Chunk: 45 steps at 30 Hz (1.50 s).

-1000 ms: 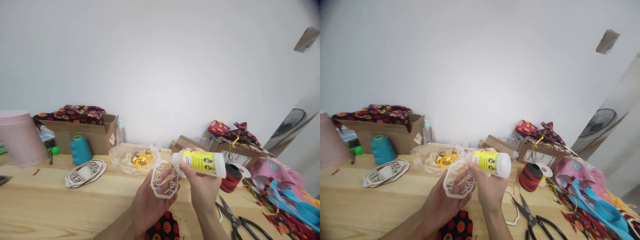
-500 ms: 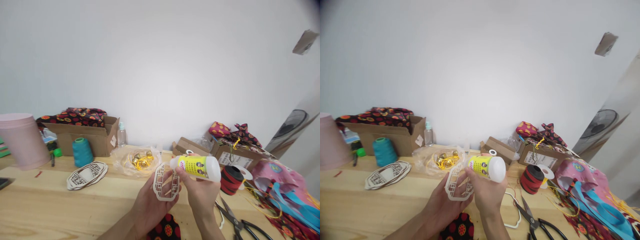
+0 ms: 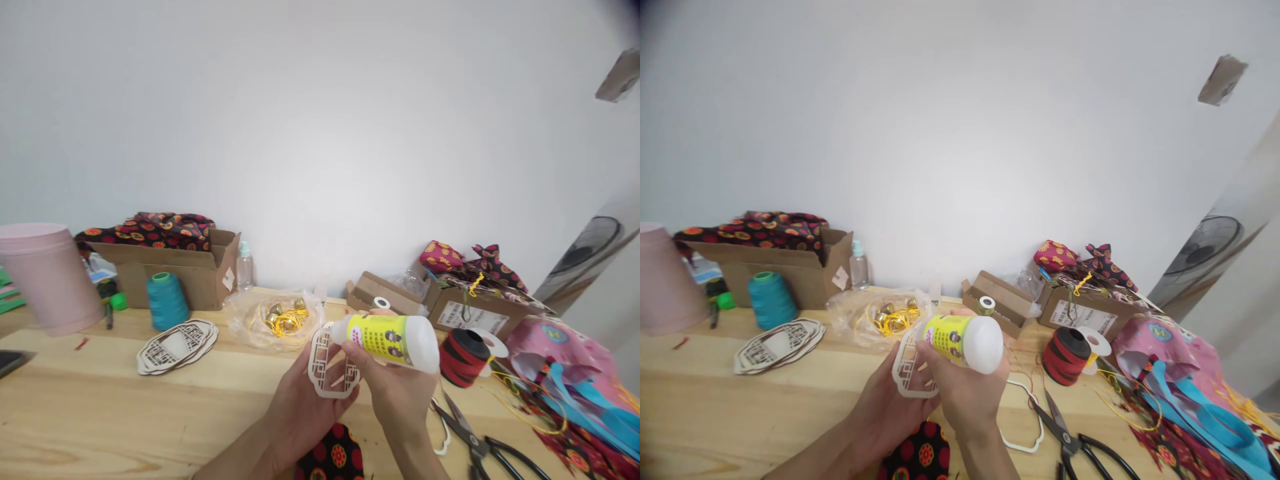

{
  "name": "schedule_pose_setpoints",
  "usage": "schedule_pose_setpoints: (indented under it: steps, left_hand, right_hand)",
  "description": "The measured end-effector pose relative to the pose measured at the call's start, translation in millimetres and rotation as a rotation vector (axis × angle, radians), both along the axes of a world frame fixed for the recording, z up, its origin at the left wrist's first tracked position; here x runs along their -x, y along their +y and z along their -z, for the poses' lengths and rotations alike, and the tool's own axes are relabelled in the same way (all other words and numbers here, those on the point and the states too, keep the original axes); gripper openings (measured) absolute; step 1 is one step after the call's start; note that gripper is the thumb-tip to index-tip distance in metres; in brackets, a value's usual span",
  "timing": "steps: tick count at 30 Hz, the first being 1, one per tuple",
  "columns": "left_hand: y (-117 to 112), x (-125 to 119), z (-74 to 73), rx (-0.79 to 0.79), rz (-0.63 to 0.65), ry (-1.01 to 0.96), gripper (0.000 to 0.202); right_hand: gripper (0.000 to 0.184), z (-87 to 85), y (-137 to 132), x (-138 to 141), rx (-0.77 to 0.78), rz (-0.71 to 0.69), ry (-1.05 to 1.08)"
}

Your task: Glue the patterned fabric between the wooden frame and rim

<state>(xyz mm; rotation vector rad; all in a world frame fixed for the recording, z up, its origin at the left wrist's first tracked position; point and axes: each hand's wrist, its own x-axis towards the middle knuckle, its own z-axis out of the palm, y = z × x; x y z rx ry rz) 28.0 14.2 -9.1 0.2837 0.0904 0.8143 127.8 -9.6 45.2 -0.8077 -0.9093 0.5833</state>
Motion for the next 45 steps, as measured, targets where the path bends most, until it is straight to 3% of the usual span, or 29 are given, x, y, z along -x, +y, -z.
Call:
schedule_pose_setpoints:
  steps: [21, 26, 33, 37, 43, 45]
  left_hand:
    - [-0.5, -0.1, 2.0, 0.003, 0.011, -0.014, 0.044]
    - [1.0, -0.4, 2.0, -0.002, 0.011, -0.015, 0.042]
    - [1.6, -0.2, 4.3, -0.008, 0.032, -0.028, 0.046]
    - [2.5, -0.6, 5.6, -0.022, 0.022, -0.059, 0.046]
    - [0.8, -0.3, 4.5, -0.018, 0.033, -0.029, 0.047]
    - [0.6, -0.1, 4.2, 0.003, 0.028, -0.031, 0.047]
  right_hand:
    - [0.047, -2.0, -0.5, -1.6, -0.020, 0.061, 0.010]
    - [0.048, -1.6, -2.4, -0.6, -0.019, -0.015, -0.023]
    - [0.047, -2.7, -0.9, -1.0, -0.020, 0.003, 0.033]
    - [0.052, 2.4, -3.4, -0.4, 0.021, -0.089, -0.057]
    - [0.049, 7.9, -0.9, -5.1, -0.039, -0.053, -0.069]
    - [0.045, 8.2, -1.1, -6.8, -0.034, -0.109, -0.127]
